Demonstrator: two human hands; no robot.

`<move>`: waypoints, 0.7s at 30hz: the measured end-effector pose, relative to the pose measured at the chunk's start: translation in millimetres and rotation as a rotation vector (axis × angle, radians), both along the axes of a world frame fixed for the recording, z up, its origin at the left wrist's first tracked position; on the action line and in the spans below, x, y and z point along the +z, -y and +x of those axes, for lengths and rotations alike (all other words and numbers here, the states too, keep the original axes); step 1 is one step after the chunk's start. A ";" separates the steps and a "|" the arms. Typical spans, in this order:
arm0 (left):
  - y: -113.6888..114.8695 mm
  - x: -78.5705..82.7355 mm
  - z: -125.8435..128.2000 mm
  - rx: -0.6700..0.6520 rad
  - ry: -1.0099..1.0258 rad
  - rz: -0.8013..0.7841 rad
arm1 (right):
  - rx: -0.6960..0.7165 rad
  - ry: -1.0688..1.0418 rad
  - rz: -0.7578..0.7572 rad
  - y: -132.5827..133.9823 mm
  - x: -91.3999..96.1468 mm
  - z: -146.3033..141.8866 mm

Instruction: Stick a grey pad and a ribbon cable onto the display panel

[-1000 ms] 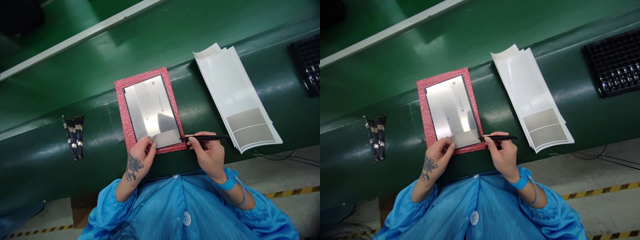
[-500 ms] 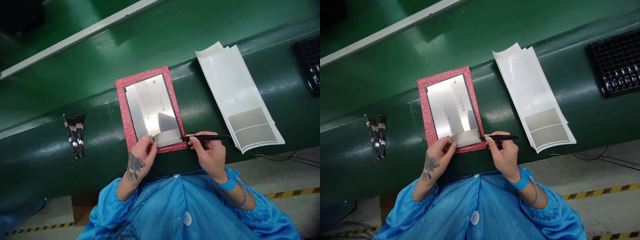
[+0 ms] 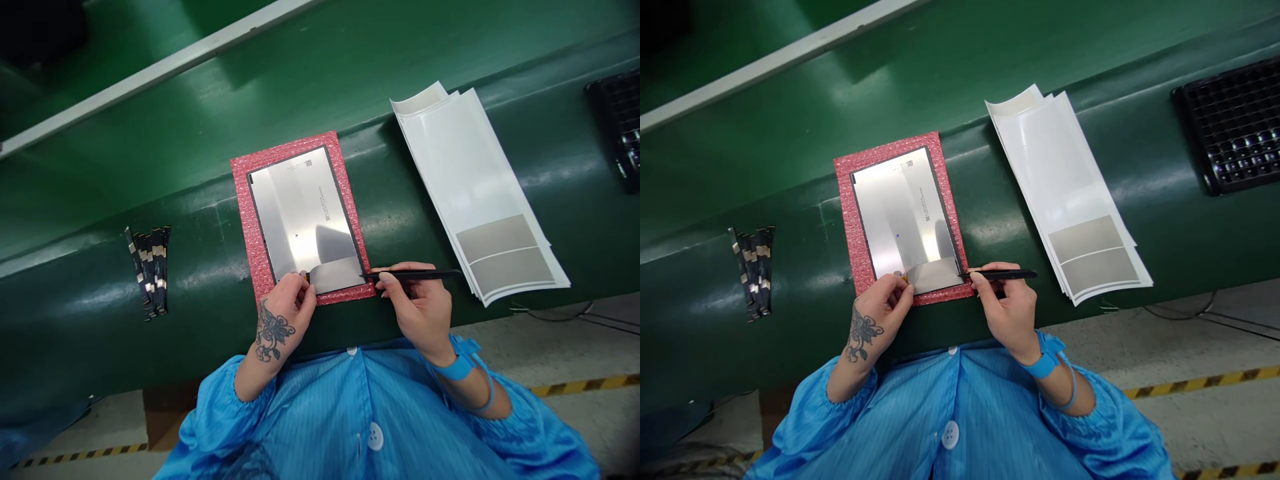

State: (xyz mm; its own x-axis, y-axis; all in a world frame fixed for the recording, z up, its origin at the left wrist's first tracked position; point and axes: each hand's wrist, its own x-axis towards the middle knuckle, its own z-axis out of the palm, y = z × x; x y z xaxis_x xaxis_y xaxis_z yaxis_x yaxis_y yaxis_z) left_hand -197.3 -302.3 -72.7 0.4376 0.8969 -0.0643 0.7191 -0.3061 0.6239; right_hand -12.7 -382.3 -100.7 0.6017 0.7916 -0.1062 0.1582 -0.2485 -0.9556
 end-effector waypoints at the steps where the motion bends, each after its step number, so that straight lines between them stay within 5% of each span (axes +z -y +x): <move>1: 0.1 -0.3 -0.1 -0.003 0.001 0.007 | -0.001 0.001 0.000 0.1 0.0 0.0; 13: 1.7 -0.5 1.1 -0.037 -0.033 0.078 | -0.004 -0.015 0.011 -0.4 0.1 -0.2; 21: -3.2 8.1 -1.3 -0.003 -0.285 0.005 | -0.004 -0.006 0.014 -1.9 1.1 -0.5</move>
State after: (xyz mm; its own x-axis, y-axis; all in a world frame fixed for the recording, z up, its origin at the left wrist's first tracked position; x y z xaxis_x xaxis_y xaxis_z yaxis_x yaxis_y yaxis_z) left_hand -198.6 -299.2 -64.6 0.4053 0.8961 -0.1811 0.8643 -0.3112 0.3951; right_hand -13.2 -380.5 -99.6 0.6039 0.7909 -0.0992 0.1515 -0.2361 -0.9598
